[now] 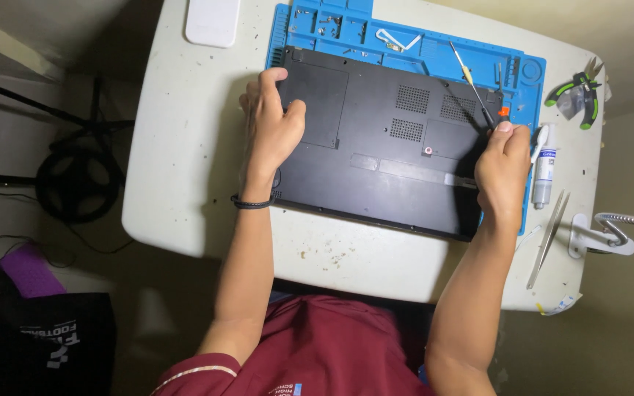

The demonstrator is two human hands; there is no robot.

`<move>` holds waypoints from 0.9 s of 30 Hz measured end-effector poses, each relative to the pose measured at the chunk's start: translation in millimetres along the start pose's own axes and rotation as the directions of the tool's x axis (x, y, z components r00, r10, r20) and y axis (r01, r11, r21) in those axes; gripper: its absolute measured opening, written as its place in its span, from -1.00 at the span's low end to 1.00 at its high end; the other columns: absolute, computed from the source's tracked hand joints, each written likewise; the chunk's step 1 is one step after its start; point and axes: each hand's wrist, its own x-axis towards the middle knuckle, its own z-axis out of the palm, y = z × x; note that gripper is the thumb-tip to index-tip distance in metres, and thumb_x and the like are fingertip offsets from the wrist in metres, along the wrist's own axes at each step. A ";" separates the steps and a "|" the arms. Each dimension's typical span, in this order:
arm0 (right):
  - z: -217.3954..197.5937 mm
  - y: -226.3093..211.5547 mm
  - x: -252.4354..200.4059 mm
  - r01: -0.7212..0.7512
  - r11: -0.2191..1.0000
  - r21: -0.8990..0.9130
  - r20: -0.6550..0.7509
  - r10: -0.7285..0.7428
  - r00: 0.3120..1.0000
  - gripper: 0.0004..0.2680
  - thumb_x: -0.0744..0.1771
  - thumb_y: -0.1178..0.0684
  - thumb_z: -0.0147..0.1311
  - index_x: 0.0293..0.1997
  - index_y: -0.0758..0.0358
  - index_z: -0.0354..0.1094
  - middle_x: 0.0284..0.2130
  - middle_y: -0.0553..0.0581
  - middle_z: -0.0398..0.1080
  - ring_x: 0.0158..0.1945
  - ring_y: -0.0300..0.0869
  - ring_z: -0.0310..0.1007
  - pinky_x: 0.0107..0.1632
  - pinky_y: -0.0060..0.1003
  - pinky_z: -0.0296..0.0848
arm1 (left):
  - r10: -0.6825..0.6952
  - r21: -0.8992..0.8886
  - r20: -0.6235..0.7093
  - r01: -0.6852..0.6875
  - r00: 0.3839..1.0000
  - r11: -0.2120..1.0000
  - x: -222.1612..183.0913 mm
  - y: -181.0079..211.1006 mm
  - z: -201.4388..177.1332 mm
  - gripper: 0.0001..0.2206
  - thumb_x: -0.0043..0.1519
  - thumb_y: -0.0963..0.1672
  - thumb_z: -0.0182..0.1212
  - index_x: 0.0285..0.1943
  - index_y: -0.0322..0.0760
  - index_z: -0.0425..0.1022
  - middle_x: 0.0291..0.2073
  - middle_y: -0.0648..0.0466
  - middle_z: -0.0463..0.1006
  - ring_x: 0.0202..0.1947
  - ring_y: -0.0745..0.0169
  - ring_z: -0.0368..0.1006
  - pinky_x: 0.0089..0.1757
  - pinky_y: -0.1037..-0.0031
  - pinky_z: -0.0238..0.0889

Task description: Unscrewing the back panel of a laptop using a precision screwdriver on a repair mat.

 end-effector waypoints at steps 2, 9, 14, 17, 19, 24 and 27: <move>-0.8 0.8 1.0 0.020 0.999 0.051 -0.012 -0.019 1.000 -0.73 0.50 -0.12 -0.37 -0.11 0.24 0.21 -0.17 0.11 0.33 -0.09 -0.09 0.27 0.00 -0.19 0.22 | 0.034 -0.043 -0.021 -0.035 0.999 0.998 2.1 -0.9 -1.3 -0.59 0.11 -0.14 -0.09 0.20 -0.11 0.23 0.06 -0.07 0.33 0.10 -0.10 0.17 0.00 0.10 0.19; -6.1 -1.3 17.5 -0.020 0.999 0.037 0.051 0.018 0.999 -0.71 0.50 -0.17 -0.35 -0.07 0.22 0.23 -0.18 0.08 0.33 -0.10 -0.14 0.26 -0.02 -0.20 0.24 | 0.079 -0.116 -0.067 -0.086 0.995 0.990 11.9 -5.1 -0.2 -0.61 0.07 -0.12 -0.08 0.14 -0.05 0.31 0.08 0.01 0.40 0.08 -0.09 0.21 0.01 0.17 0.19; -4.5 8.6 46.8 0.077 0.997 0.012 -0.009 -0.077 0.997 -0.71 0.50 -0.13 -0.34 -0.09 0.26 0.25 -0.14 0.17 0.35 -0.06 -0.07 0.30 0.02 -0.15 0.25 | 0.125 -0.123 -0.058 -0.131 0.990 0.984 27.8 11.7 -4.2 -0.61 0.07 -0.12 -0.04 0.13 -0.05 0.35 0.11 0.03 0.43 0.14 0.03 0.28 0.07 0.22 0.20; 5.6 16.2 64.9 0.141 0.990 0.028 -0.052 -0.139 0.989 -0.72 0.50 -0.11 -0.35 -0.12 0.24 0.24 -0.15 0.16 0.35 -0.06 -0.06 0.31 0.03 -0.16 0.26 | 0.177 -0.136 -0.080 -0.186 0.981 0.973 44.3 6.7 2.6 -0.62 0.06 -0.13 -0.03 0.10 -0.06 0.35 0.08 0.05 0.44 0.12 0.07 0.29 0.07 0.24 0.19; 11.1 20.0 69.1 0.144 0.989 0.041 -0.064 -0.141 0.988 -0.74 0.50 -0.10 -0.34 -0.15 0.23 0.23 -0.17 0.12 0.36 -0.08 -0.08 0.31 0.02 -0.17 0.27 | 0.205 -0.143 -0.086 -0.215 0.975 0.966 49.3 -0.1 7.7 -0.62 0.05 -0.14 -0.01 0.09 -0.07 0.35 0.09 0.06 0.45 0.12 0.07 0.31 0.06 0.24 0.20; 16.7 21.9 66.2 0.128 0.992 0.015 -0.039 -0.127 0.991 -0.73 0.50 -0.10 -0.34 -0.15 0.23 0.25 -0.19 0.15 0.38 -0.10 -0.06 0.34 -0.01 -0.13 0.28 | 0.187 -0.259 -0.084 -0.202 0.979 0.944 54.2 -15.5 11.9 -0.60 0.03 -0.12 0.02 0.09 -0.17 0.40 0.10 -0.01 0.46 0.16 0.04 0.33 0.00 0.33 0.26; 21.5 29.1 65.2 0.171 0.982 -0.079 -0.037 -0.174 0.984 -0.71 0.51 -0.09 -0.34 -0.14 0.29 0.25 -0.19 0.24 0.43 -0.11 0.11 0.38 -0.06 -0.01 0.25 | 0.188 -0.216 -0.062 -0.197 0.980 0.956 44.0 -10.8 6.6 -0.60 0.02 -0.13 0.02 0.10 -0.15 0.33 0.08 -0.02 0.41 0.14 0.06 0.28 0.01 0.32 0.21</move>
